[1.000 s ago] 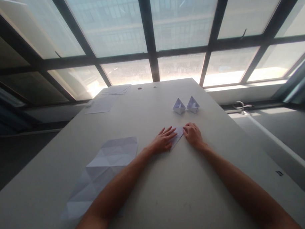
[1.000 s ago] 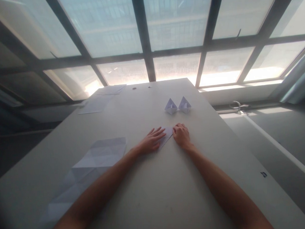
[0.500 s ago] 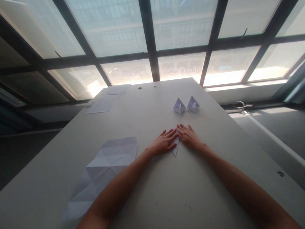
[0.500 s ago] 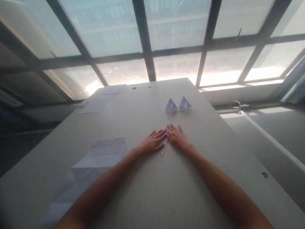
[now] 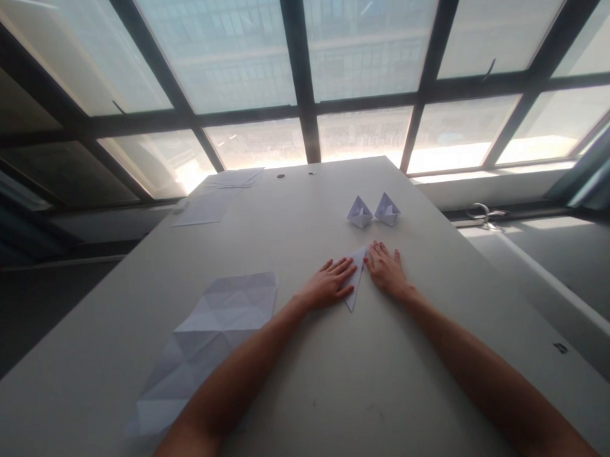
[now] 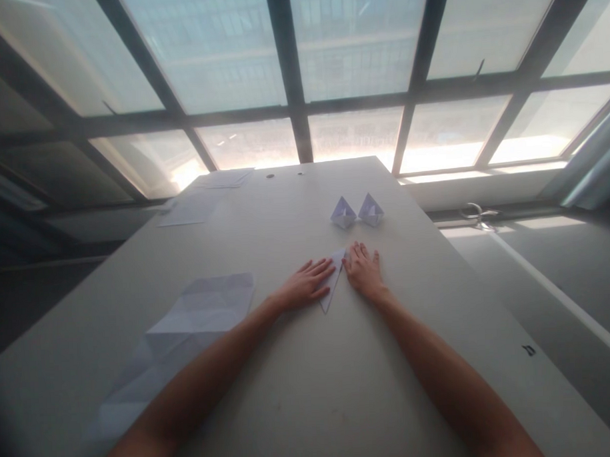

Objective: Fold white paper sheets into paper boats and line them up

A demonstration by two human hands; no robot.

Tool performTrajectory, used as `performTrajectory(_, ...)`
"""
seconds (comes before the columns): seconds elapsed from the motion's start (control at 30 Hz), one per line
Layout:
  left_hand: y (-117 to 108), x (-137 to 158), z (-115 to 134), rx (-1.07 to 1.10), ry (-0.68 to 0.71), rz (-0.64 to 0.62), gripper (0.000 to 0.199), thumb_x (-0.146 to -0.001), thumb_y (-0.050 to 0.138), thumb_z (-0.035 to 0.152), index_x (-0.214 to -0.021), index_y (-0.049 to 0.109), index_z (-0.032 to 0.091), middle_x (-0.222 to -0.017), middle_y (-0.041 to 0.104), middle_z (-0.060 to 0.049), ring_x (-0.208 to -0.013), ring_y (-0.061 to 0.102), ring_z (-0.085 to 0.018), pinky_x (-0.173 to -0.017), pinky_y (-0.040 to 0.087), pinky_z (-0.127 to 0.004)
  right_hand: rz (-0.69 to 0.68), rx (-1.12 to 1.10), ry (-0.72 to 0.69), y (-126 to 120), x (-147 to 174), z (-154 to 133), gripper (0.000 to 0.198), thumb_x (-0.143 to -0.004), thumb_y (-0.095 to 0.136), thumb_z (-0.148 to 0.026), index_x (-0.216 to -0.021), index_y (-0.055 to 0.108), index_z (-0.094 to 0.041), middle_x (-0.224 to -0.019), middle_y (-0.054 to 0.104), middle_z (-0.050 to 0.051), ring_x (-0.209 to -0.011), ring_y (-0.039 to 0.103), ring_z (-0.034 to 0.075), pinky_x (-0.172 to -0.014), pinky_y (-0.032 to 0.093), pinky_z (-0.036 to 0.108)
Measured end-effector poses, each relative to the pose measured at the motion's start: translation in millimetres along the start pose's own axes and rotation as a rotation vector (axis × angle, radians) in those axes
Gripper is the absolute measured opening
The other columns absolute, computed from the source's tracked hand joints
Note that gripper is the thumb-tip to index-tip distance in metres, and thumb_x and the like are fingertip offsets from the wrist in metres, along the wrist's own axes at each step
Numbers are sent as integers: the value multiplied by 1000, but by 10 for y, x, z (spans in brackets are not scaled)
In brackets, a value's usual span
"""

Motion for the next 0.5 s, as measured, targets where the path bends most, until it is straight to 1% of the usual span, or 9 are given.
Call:
performTrajectory(0.1,-7,0,-21,10,-26,22,55,-103,31,44,-155,28,27,-162,23,-6,-150,20,-22,-122,14,-45,40,-74,-39,-60,-10,-43,55,-101,30,-36,-151,35,-13,-158,30,17,-148,23,28,-117,14,60)
performTrajectory(0.17,0,-2,-35,11,-42,25,52,-104,27,39,-155,28,28,-162,23,-5,-150,20,-22,-122,14,-46,40,-118,-138,-81,4,-152,57,-101,32,-37,-153,33,-14,-159,30,16,-149,22,25,-119,15,54)
performTrajectory(0.23,3,-6,-50,11,-61,32,51,-104,26,38,-155,27,28,-162,22,-5,-150,19,-21,-122,14,-48,-6,-136,-274,-61,53,-308,60,-100,36,-41,-154,29,-16,-160,28,14,-150,20,23,-120,14,51)
performTrajectory(0.33,15,-15,-57,7,-76,28,52,-104,28,37,-155,26,28,-163,22,-6,-151,18,-21,-121,14,-50,-120,-115,-434,5,163,-514,75,-95,48,-52,-157,23,-18,-161,24,15,-150,16,26,-120,11,53)
performTrajectory(0.4,23,-21,-53,5,-72,24,52,-104,30,35,-155,26,28,-163,22,-6,-151,18,-21,-121,14,-50,-181,-98,-479,27,220,-585,86,-89,57,-57,-158,20,-20,-162,21,15,-151,14,29,-119,9,56)
performTrajectory(0.5,20,-26,-63,10,-79,33,51,-103,31,33,-154,29,28,-162,25,-6,-150,21,-20,-122,14,-49,-245,-98,-511,16,269,-625,99,-81,65,-61,-158,14,-25,-163,18,15,-151,12,32,-118,6,59)
Point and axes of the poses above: each hand's wrist, its own x-axis away from the middle knuckle, its own y-axis out of the palm, z = x × y, the point moved 8 cm from there along -x, towards the middle knuckle
